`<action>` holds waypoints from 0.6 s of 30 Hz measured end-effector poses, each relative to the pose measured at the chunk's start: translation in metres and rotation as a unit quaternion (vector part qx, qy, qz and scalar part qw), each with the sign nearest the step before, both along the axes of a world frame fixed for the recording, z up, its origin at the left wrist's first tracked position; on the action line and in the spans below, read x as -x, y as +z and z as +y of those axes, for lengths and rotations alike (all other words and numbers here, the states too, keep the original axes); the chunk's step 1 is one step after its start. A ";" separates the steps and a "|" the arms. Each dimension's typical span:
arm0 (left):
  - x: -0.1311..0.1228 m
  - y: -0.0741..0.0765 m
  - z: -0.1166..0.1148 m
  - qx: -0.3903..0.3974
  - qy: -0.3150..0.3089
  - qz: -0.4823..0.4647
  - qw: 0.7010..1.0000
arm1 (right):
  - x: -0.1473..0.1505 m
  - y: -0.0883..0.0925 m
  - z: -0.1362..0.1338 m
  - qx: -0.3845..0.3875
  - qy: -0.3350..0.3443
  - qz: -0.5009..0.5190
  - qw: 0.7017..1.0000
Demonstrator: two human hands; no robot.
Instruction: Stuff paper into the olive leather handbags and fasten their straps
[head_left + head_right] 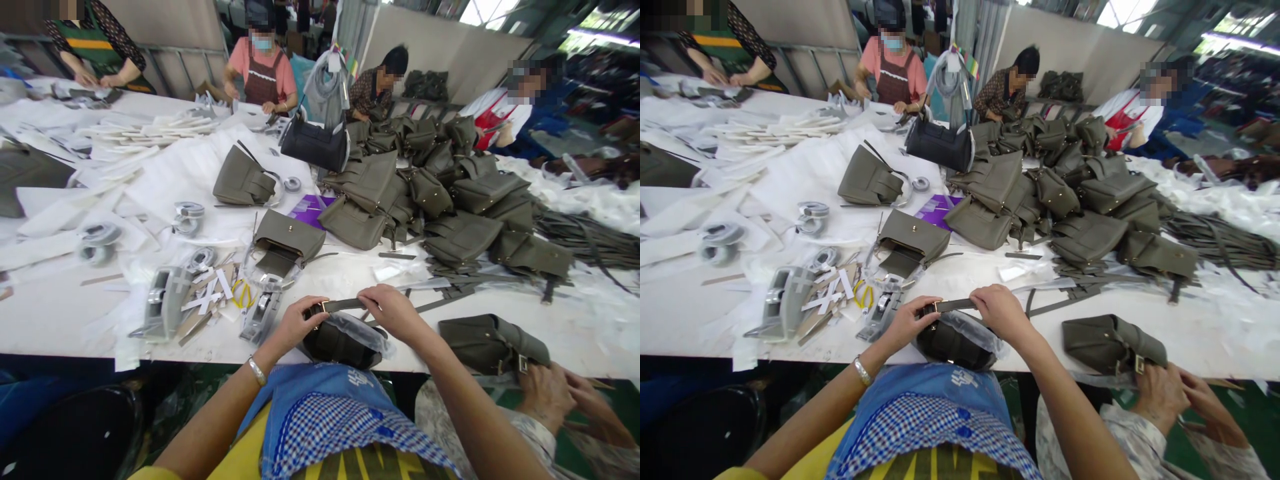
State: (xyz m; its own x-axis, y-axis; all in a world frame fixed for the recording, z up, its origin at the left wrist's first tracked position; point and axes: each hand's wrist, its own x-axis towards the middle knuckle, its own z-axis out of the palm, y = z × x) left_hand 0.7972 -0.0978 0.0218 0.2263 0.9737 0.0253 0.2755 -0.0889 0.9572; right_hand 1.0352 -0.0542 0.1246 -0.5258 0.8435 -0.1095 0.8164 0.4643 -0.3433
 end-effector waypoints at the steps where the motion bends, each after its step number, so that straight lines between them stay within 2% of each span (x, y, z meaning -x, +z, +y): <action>1: 0.000 0.000 0.000 -0.002 -0.001 0.002 1.000 | 0.000 -0.001 -0.001 -0.021 0.010 -0.019 1.000; 5: 0.001 0.003 0.001 -0.012 -0.009 0.010 1.000 | 0.003 0.004 -0.007 -0.086 0.047 -0.033 0.995; 9: 0.003 0.003 0.003 -0.020 -0.020 0.011 1.000 | 0.007 0.013 -0.008 -0.086 0.098 -0.038 0.991; 12: 0.002 0.001 0.003 -0.028 -0.026 0.008 0.999 | 0.008 0.011 -0.005 -0.057 0.091 -0.068 0.992; 18: -0.006 -0.002 -0.002 -0.039 -0.048 -0.003 0.998 | 0.020 -0.003 -0.008 0.067 0.031 -0.110 0.991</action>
State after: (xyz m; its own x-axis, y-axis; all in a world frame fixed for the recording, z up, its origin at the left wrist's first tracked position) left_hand 0.8036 -0.0996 0.0194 0.3185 0.9425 0.1013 0.2562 -0.1885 0.9481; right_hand 1.0154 -0.0627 0.1218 -0.5269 0.7806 -0.3361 0.8498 0.4777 -0.2228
